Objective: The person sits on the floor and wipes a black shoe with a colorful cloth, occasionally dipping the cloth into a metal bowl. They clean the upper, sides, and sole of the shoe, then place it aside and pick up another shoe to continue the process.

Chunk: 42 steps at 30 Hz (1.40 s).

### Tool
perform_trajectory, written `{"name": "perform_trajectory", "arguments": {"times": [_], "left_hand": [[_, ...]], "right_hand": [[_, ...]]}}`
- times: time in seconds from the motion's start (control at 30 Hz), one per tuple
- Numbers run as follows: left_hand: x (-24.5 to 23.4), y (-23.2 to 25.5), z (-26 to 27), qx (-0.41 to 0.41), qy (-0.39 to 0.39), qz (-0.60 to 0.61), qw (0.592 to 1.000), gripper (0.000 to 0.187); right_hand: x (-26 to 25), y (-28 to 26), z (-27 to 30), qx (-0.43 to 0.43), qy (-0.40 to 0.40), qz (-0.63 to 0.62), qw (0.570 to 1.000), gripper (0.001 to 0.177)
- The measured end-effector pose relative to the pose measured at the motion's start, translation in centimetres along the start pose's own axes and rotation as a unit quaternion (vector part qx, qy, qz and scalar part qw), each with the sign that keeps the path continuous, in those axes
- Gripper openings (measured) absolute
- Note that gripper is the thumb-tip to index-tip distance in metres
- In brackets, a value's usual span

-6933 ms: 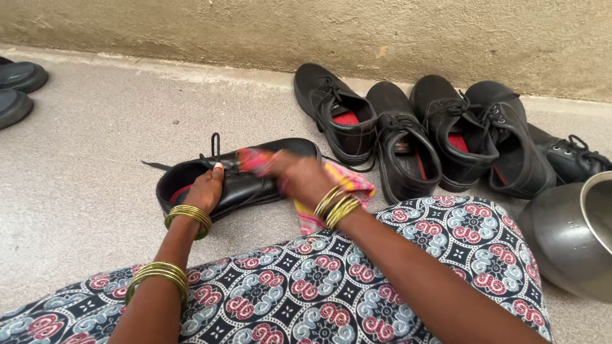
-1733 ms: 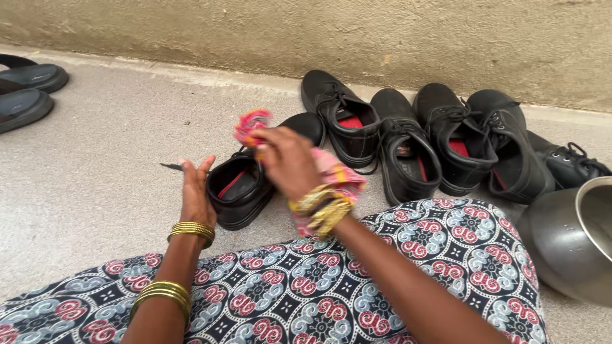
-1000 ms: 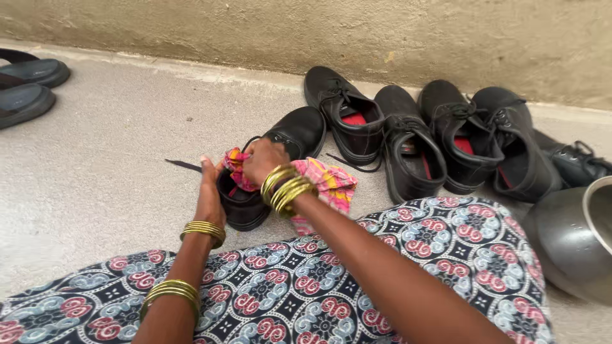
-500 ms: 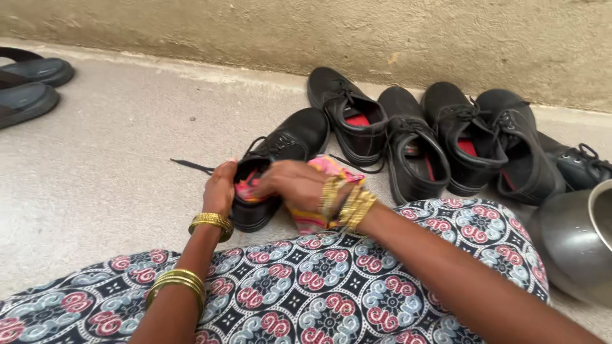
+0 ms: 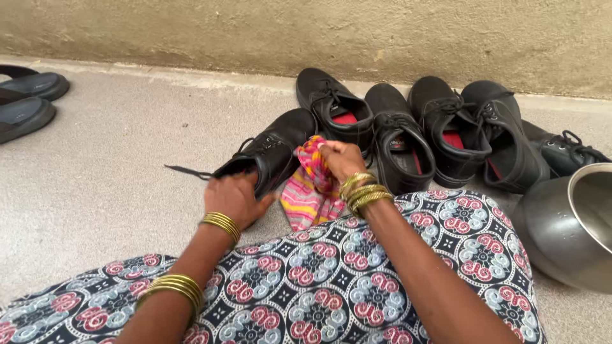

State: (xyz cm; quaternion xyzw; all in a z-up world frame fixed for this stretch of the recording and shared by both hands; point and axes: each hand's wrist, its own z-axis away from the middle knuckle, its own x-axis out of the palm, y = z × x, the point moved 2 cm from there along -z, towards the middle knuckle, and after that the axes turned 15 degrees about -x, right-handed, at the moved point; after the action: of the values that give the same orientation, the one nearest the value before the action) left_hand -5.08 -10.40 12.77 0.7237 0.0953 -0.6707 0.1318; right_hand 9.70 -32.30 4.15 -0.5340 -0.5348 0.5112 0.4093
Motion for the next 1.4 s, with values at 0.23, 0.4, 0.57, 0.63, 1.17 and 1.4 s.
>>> {"name": "perform_trajectory", "arguments": {"times": [0.23, 0.4, 0.57, 0.63, 1.17, 1.4], "left_hand": [[2.4, -2.7, -1.5, -0.062, -0.046, 0.092, 0.993, 0.053], [1.1, -4.9, -2.8, -0.108, -0.142, 0.142, 0.974, 0.048], [1.1, -4.9, -3.0, -0.113, -0.148, 0.135, 0.973, 0.050], [1.1, -4.8, -3.0, -0.108, -0.144, 0.121, 0.976, 0.050], [3.2, -4.2, -2.7, -0.074, -0.070, 0.009, 0.995, 0.048], [-2.4, 0.3, -0.8, -0.067, 0.200, 0.160, 0.964, 0.033]], "right_hand": [[-0.6, -5.4, 1.4, -0.196, 0.092, 0.143, 0.966, 0.034], [1.6, -7.7, 1.1, -0.137, 0.155, 0.180, 0.962, 0.041], [6.4, -7.8, 1.2, -0.160, 0.068, 0.207, 0.963, 0.041], [8.6, -8.1, 2.3, -0.330, 0.033, 0.225, 0.916, 0.033], [8.3, -8.2, 6.3, -0.291, -0.198, 0.249, 0.902, 0.029], [-1.3, -17.5, 5.2, -0.193, -0.124, -0.143, 0.963, 0.042]]}}
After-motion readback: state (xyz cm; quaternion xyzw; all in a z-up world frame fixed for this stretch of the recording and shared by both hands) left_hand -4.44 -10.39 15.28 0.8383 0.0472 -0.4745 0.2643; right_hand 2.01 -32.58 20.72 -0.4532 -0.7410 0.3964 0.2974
